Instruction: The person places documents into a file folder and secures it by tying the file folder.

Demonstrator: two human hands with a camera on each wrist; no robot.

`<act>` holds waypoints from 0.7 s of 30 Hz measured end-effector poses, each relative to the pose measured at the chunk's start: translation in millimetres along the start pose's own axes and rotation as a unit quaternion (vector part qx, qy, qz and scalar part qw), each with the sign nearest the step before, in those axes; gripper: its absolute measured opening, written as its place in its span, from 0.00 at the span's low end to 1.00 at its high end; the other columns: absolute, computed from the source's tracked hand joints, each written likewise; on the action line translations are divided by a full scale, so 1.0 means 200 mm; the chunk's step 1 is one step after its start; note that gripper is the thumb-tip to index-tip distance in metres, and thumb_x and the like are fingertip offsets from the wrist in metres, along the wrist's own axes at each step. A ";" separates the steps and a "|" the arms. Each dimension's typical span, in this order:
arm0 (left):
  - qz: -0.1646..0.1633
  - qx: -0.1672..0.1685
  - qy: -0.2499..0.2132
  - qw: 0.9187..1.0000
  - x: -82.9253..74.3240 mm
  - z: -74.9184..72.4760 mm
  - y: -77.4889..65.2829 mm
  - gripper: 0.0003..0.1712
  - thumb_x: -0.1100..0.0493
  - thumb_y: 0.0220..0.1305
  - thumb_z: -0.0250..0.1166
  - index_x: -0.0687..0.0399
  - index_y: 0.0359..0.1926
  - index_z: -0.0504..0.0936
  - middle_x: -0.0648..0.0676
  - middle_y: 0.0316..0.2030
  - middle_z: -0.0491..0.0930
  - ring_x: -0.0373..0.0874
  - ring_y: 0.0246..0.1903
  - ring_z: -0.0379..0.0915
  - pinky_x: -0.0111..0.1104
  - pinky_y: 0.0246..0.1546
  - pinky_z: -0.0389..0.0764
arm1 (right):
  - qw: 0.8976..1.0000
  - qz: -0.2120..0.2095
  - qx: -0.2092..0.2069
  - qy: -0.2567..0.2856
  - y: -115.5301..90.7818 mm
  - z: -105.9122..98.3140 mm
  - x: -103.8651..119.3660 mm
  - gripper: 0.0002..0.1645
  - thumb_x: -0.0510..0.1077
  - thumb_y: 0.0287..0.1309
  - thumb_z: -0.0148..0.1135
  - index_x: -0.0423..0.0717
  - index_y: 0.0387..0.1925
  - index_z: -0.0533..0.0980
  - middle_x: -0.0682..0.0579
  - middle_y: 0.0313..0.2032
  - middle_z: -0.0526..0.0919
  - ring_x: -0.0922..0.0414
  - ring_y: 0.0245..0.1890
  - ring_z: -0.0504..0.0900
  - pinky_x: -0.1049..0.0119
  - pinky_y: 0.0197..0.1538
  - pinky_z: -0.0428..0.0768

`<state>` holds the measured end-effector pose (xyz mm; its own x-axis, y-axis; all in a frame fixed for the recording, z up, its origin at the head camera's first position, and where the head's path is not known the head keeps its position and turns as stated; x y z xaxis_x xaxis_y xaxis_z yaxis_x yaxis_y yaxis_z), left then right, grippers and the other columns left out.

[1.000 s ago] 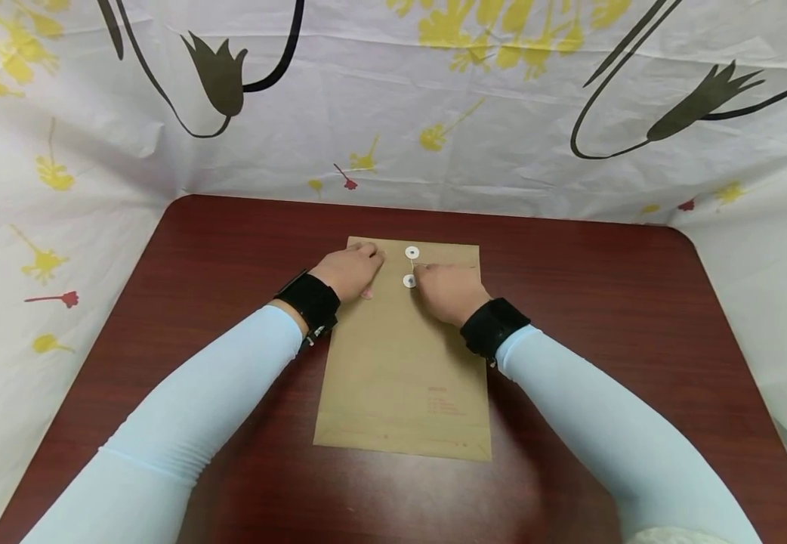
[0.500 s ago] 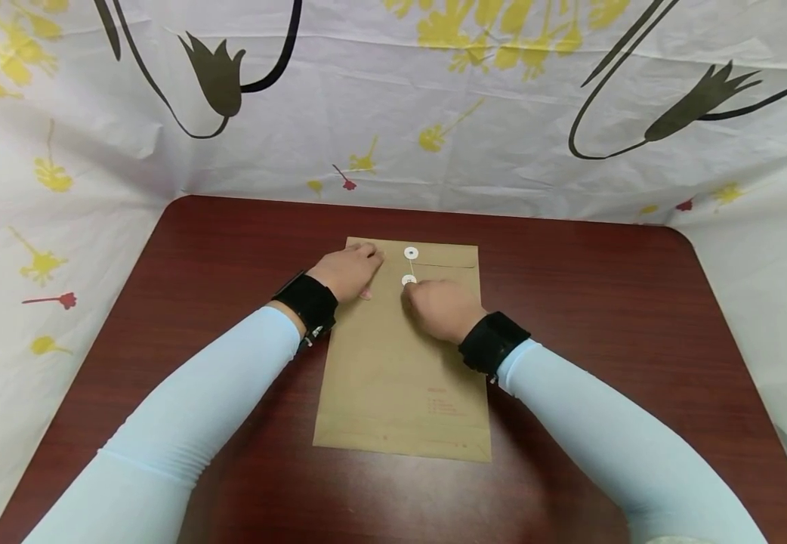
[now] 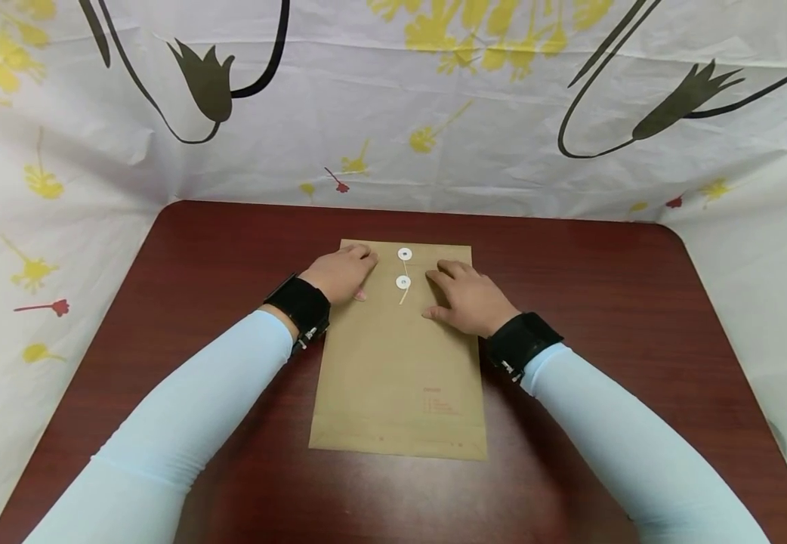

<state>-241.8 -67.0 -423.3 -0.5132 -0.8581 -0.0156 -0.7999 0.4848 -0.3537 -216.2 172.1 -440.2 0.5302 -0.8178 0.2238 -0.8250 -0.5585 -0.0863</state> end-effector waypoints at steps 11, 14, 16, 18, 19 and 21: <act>-0.002 -0.002 -0.013 1.000 0.02 0.01 0.00 0.47 0.44 0.65 0.64 0.58 0.77 0.56 0.60 0.76 0.56 0.56 0.75 0.53 0.42 0.67 0.69 | 0.999 0.013 0.040 0.015 0.03 0.00 -0.01 0.45 0.62 0.63 0.64 0.42 0.72 0.64 0.36 0.73 0.60 0.37 0.74 0.58 0.42 0.71 0.63; -0.003 -0.003 -0.020 1.000 0.02 0.02 -0.01 0.46 0.45 0.66 0.63 0.58 0.77 0.55 0.60 0.76 0.55 0.55 0.76 0.50 0.41 0.68 0.68 | 0.999 0.010 0.042 0.018 0.02 0.01 -0.01 0.45 0.61 0.64 0.64 0.42 0.73 0.63 0.35 0.73 0.59 0.37 0.74 0.58 0.42 0.71 0.62; 0.000 -0.005 -0.029 1.000 0.01 0.03 -0.01 0.45 0.46 0.68 0.64 0.59 0.77 0.56 0.60 0.77 0.54 0.55 0.76 0.48 0.41 0.69 0.67 | 0.999 0.005 0.038 0.023 0.01 0.02 -0.02 0.45 0.61 0.64 0.64 0.41 0.72 0.64 0.35 0.73 0.59 0.37 0.73 0.58 0.42 0.71 0.62; 0.005 -0.006 -0.042 0.999 0.01 0.04 -0.02 0.43 0.48 0.69 0.63 0.60 0.77 0.57 0.62 0.77 0.52 0.58 0.77 0.46 0.42 0.69 0.67 | 0.999 0.000 0.027 0.031 0.00 0.03 -0.02 0.44 0.61 0.64 0.64 0.41 0.72 0.64 0.35 0.73 0.60 0.37 0.73 0.59 0.43 0.71 0.62; 0.008 -0.009 -0.049 0.999 0.01 0.04 -0.03 0.41 0.49 0.69 0.64 0.59 0.76 0.59 0.62 0.77 0.51 0.60 0.77 0.44 0.43 0.68 0.68 | 0.999 -0.001 0.021 0.038 0.00 0.03 -0.02 0.43 0.60 0.64 0.64 0.42 0.72 0.64 0.35 0.73 0.60 0.37 0.73 0.59 0.43 0.71 0.62; 0.016 -0.021 -0.066 0.998 0.02 0.03 -0.04 0.38 0.50 0.70 0.63 0.55 0.75 0.62 0.63 0.77 0.49 0.63 0.77 0.42 0.46 0.69 0.66 | 0.998 -0.002 0.008 0.056 -0.02 0.03 -0.01 0.43 0.60 0.65 0.64 0.42 0.72 0.64 0.35 0.73 0.60 0.37 0.73 0.59 0.42 0.71 0.62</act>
Point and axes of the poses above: each hand's wrist, its own y-axis towards the middle knuckle, its own z-axis out of the palm, x = y × z, the point moved 2 cm from there along y, towards the middle knuckle
